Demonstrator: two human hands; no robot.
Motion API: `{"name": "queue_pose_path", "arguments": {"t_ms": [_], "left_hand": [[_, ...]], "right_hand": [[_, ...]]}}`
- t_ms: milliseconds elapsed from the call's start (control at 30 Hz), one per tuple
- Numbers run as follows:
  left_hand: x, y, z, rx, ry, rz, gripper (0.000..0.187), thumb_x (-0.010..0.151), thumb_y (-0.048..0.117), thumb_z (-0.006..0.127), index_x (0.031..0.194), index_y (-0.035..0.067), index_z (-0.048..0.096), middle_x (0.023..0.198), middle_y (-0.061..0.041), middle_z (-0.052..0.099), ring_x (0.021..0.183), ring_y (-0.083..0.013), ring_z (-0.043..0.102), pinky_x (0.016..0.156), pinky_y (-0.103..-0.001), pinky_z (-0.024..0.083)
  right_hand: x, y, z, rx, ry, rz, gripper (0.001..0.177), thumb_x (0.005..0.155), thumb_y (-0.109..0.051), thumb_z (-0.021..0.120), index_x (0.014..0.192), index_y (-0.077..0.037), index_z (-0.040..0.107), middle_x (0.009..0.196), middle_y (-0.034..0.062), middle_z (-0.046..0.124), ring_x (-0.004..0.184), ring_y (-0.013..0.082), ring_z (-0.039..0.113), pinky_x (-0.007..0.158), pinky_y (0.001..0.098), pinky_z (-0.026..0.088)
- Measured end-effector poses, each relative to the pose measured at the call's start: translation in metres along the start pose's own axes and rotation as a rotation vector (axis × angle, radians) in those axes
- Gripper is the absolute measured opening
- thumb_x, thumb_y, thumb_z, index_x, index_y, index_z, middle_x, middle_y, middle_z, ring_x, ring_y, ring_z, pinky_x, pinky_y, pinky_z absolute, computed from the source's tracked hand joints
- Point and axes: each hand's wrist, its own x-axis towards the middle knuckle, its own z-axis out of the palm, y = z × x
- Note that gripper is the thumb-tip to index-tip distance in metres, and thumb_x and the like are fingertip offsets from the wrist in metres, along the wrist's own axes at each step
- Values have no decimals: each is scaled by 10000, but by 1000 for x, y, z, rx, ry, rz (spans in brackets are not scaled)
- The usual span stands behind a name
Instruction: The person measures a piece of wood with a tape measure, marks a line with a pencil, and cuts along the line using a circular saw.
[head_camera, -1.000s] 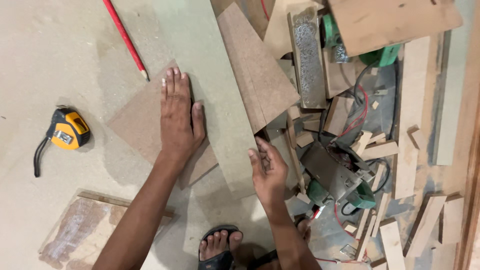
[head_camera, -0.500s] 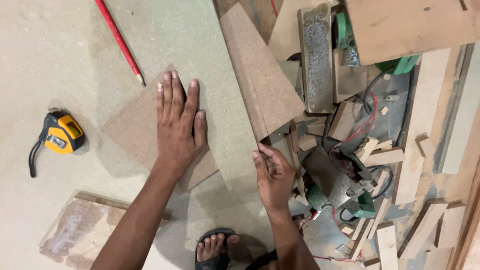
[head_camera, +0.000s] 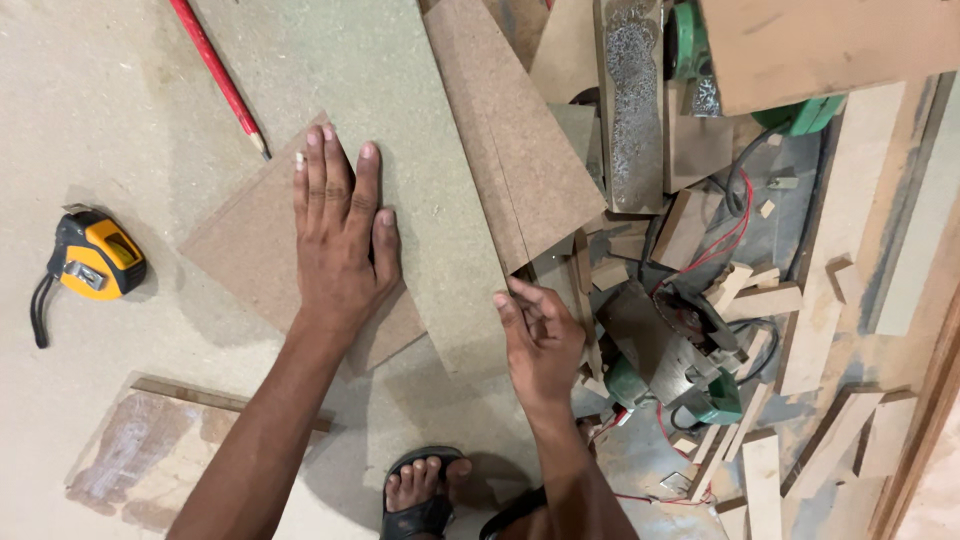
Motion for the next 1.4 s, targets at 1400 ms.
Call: {"name": "queue_pose_path", "arguments": {"t_ms": [1400], "left_hand": [[0,1,1,65,-7,7,534,1157,197,469,1651,32,351,1707,-275,234,1625,-417,183,1353,-583,158]], "right_hand": [[4,1,-13,-64,-114,-123,295,1011,-102,703,1267,38,664,998,27,709,811,36,581,715,192,489]]}}
